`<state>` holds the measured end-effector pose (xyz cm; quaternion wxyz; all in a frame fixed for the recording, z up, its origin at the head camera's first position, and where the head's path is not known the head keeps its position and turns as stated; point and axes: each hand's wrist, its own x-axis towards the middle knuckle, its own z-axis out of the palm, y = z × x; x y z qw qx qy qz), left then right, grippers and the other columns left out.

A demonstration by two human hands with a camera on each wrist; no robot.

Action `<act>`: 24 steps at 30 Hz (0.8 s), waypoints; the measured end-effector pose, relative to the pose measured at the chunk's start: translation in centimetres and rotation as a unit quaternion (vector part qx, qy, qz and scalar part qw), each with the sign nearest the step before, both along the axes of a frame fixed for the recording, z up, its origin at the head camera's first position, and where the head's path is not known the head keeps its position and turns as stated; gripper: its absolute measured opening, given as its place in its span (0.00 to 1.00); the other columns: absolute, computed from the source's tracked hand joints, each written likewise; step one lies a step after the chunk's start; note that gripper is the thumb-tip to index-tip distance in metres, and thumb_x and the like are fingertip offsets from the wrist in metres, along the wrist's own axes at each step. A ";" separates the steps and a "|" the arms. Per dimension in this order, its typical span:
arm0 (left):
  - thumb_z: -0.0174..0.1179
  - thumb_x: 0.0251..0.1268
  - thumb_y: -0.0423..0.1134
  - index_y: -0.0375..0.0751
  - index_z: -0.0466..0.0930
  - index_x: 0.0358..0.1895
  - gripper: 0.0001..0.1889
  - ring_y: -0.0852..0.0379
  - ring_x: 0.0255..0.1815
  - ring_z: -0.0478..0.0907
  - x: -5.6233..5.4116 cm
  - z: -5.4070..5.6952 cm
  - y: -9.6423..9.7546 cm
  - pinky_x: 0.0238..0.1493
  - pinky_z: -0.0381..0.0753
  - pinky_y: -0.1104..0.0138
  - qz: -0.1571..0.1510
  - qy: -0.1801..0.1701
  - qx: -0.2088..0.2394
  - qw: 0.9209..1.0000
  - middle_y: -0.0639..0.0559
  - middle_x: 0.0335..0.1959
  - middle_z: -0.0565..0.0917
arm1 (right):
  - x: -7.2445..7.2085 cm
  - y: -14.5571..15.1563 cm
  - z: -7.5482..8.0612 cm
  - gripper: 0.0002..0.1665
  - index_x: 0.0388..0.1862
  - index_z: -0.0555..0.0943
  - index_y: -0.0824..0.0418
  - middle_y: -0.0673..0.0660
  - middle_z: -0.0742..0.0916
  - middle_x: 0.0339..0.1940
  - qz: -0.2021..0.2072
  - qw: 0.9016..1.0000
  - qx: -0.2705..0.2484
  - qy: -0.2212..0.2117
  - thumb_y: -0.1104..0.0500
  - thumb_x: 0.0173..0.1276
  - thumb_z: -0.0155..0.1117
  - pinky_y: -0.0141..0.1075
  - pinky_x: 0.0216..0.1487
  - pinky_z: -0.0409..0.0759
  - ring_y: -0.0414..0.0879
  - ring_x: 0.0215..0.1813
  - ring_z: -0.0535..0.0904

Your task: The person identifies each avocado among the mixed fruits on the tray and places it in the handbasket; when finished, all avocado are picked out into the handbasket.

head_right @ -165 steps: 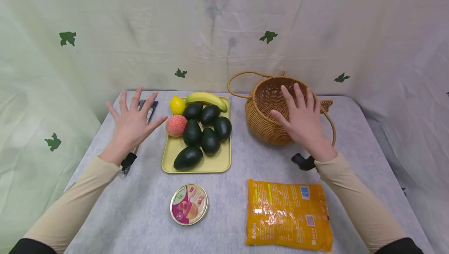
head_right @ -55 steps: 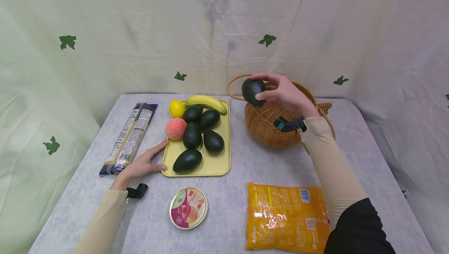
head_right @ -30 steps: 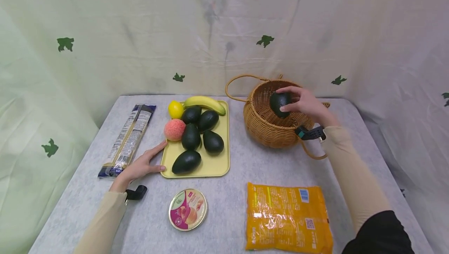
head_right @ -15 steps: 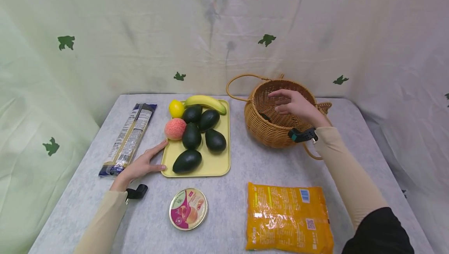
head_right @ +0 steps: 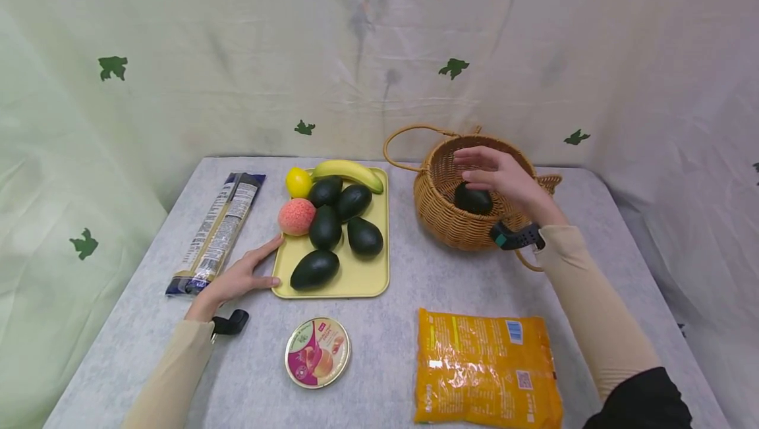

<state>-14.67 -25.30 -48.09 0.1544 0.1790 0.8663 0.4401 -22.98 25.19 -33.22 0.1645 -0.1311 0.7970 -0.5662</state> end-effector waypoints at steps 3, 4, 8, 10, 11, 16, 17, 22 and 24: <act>0.69 0.56 0.35 0.34 0.50 0.75 0.46 0.38 0.75 0.43 0.0 0.0 0.0 0.70 0.42 0.44 0.001 -0.001 0.001 1.000 0.38 0.76 0.49 | 0.4 -0.9 0.5 0.29 0.70 0.63 0.66 0.65 0.70 0.67 0.015 0.999 -0.042 -0.001 0.61 0.73 0.56 0.42 0.59 0.75 0.58 0.65 0.69; 0.69 0.56 0.35 0.34 0.50 0.75 0.46 0.38 0.75 0.43 0.0 0.0 0.0 0.70 0.42 0.44 0.001 0.000 0.001 1.000 0.38 0.76 0.49 | 0.6 -1.2 0.6 0.29 0.70 0.63 0.67 0.65 0.70 0.67 0.021 0.999 -0.051 -0.002 0.61 0.73 0.55 0.41 0.58 0.75 0.58 0.65 0.69; 0.69 0.56 0.36 0.35 0.51 0.75 0.46 0.38 0.75 0.43 0.0 -0.1 -0.1 0.70 0.42 0.44 0.002 0.001 -0.002 1.000 0.39 0.76 0.49 | 1.1 -2.8 0.9 0.28 0.70 0.64 0.66 0.66 0.69 0.68 0.044 0.996 -0.073 0.000 0.62 0.73 0.55 0.43 0.59 0.75 0.58 0.65 0.69; 0.69 0.56 0.36 0.35 0.51 0.75 0.46 0.38 0.75 0.43 -0.1 -0.2 -0.1 0.70 0.42 0.44 0.002 0.002 -0.002 1.000 0.39 0.76 0.49 | 1.3 -3.7 0.9 0.28 0.69 0.64 0.65 0.66 0.69 0.68 0.055 0.995 -0.080 0.002 0.62 0.73 0.56 0.45 0.59 0.74 0.58 0.65 0.69; 0.69 0.56 0.36 0.35 0.51 0.75 0.45 0.38 0.75 0.43 -0.1 -0.2 -0.1 0.70 0.42 0.44 0.002 0.002 -0.002 1.000 0.39 0.76 0.49 | 1.4 -4.2 0.9 0.28 0.69 0.64 0.65 0.66 0.70 0.68 0.061 0.994 -0.085 0.002 0.62 0.72 0.56 0.46 0.59 0.74 0.58 0.65 0.69; 0.68 0.56 0.36 0.35 0.51 0.75 0.45 0.38 0.75 0.43 -0.1 -0.3 -0.2 0.70 0.41 0.43 0.002 0.002 -0.001 1.000 0.38 0.76 0.49 | 1.9 -6.6 0.4 0.29 0.69 0.64 0.65 0.61 0.72 0.66 0.093 0.989 -0.112 -0.010 0.62 0.72 0.57 0.51 0.62 0.70 0.55 0.64 0.70; 0.68 0.56 0.36 0.35 0.51 0.74 0.45 0.38 0.75 0.43 0.0 -0.3 -0.2 0.70 0.42 0.44 0.002 0.002 0.000 1.000 0.38 0.76 0.49 | 1.9 -7.0 0.3 0.29 0.69 0.64 0.64 0.60 0.72 0.66 0.099 0.988 -0.116 -0.015 0.62 0.72 0.57 0.52 0.62 0.69 0.54 0.64 0.71; 0.68 0.56 0.35 0.34 0.51 0.74 0.45 0.38 0.75 0.43 0.0 -0.2 -0.1 0.70 0.42 0.44 0.000 0.003 0.003 1.000 0.38 0.76 0.49 | 2.1 -9.2 -0.6 0.30 0.71 0.64 0.62 0.59 0.71 0.68 0.139 0.985 -0.106 -0.015 0.63 0.71 0.57 0.49 0.62 0.70 0.54 0.65 0.70; 0.68 0.56 0.36 0.34 0.51 0.74 0.45 0.38 0.75 0.43 0.0 -0.2 -0.1 0.70 0.42 0.44 0.000 0.003 0.003 1.000 0.38 0.76 0.49 | 2.1 -9.9 -1.1 0.30 0.71 0.64 0.61 0.59 0.70 0.69 0.158 0.983 -0.094 -0.009 0.63 0.71 0.57 0.48 0.62 0.70 0.55 0.66 0.69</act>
